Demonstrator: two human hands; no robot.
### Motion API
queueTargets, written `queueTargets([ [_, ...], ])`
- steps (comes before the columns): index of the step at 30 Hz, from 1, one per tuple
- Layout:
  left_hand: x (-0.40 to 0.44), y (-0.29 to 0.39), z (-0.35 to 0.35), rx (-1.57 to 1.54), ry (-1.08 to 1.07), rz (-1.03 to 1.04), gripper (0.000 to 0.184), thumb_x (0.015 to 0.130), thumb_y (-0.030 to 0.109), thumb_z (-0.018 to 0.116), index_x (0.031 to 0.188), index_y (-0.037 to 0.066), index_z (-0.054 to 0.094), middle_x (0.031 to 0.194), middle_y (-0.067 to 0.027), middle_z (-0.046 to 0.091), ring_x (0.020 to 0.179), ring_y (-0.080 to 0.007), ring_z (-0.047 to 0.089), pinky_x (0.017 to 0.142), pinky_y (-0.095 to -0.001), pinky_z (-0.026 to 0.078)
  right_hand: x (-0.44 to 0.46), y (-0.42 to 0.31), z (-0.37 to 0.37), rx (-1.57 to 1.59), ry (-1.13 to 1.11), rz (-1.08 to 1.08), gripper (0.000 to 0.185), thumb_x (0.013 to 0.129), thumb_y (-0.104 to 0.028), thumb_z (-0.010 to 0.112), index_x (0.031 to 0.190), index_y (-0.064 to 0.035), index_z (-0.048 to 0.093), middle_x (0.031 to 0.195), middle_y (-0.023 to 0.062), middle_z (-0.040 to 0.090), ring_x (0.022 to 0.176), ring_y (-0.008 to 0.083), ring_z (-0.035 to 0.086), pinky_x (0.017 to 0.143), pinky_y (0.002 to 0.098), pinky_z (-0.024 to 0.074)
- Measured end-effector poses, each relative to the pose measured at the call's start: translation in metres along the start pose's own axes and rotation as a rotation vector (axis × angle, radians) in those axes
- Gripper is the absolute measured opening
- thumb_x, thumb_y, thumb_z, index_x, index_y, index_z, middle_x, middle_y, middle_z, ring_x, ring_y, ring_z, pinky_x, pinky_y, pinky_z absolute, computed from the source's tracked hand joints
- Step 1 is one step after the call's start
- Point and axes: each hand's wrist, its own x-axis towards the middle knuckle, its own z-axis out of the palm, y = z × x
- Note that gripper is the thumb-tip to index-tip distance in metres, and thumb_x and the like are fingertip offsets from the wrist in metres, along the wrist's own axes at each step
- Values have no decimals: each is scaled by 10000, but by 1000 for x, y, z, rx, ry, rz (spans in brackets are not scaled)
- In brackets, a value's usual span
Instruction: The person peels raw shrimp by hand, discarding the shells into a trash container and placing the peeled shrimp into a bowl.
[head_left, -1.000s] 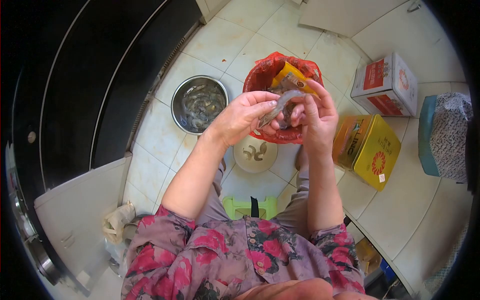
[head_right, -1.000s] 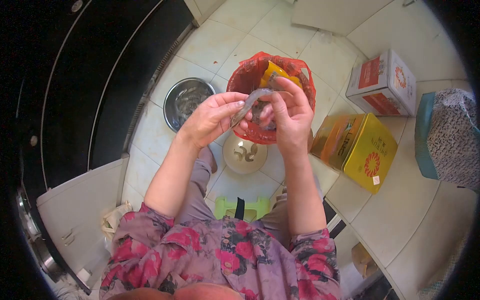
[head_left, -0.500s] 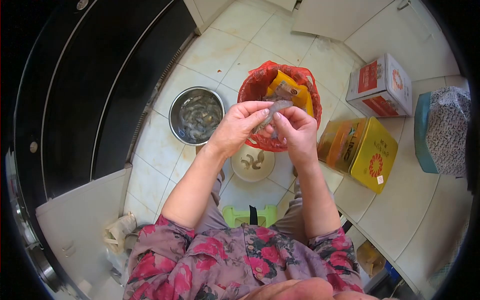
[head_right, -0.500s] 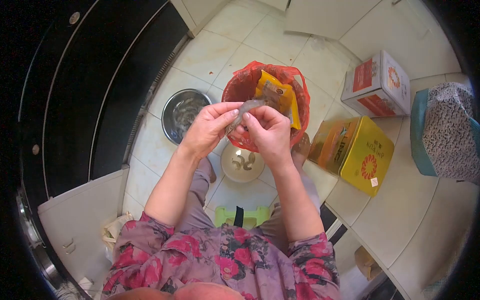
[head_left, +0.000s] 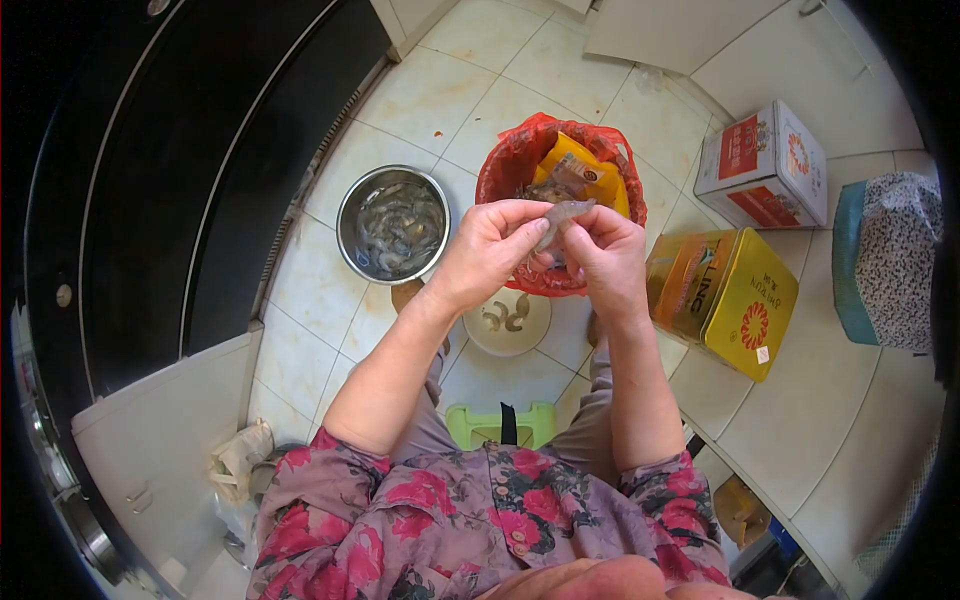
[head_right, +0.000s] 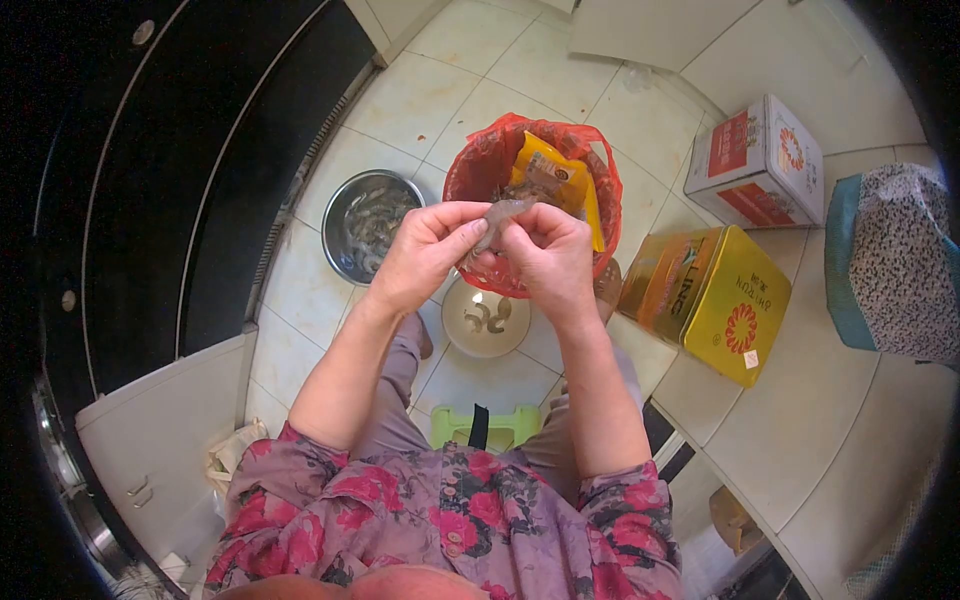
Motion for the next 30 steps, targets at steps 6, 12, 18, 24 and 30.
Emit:
queueTargets([
  [6, -1, 4, -1, -149, 4, -84, 254, 955, 86, 562, 1175, -29, 616, 962, -40, 688, 756, -72, 643, 698, -217, 541, -1, -4, 1, 68, -31, 18, 94, 886, -60, 627, 923, 19, 664, 700, -13, 633, 553, 2, 503, 484, 168, 388],
  [12, -2, 3, 2, -3, -6, -9, 245, 957, 92, 559, 1155, -36, 628, 960, -34, 686, 766, -65, 639, 693, -211, 541, -1, -8, 2, 59, -26, 63, 84, 879, -59, 638, 904, 16, 663, 712, -4, 643, 557, 7, 510, 485, 170, 391],
  [18, -1, 1, 2, 145, -14, 19, 244, 955, 81, 551, 1150, -39, 635, 937, -31, 686, 770, -56, 630, 694, -207, 535, 3, -2, -7, 15, -72, 67, 77, 862, -56, 637, 868, 15, 665, 698, -2, 639, 545, 22, 517, 473, 191, 395],
  [24, -1, 7, 4, 156, -54, -17, 251, 958, 85, 538, 1154, -43, 628, 937, -40, 689, 760, -65, 638, 703, -219, 538, 3, -1, -5, -31, -13, 81, 95, 847, -23, 581, 865, 23, 662, 660, -1, 615, 518, 23, 502, 454, 194, 388],
  [30, 4, -5, -1, -278, -69, -131, 260, 959, 89, 536, 1181, -29, 600, 931, -62, 686, 741, -97, 651, 702, -236, 548, 0, -6, -1, 86, 17, 72, 86, 878, -40, 603, 868, 24, 660, 648, 1, 604, 494, 26, 486, 436, 191, 370],
])
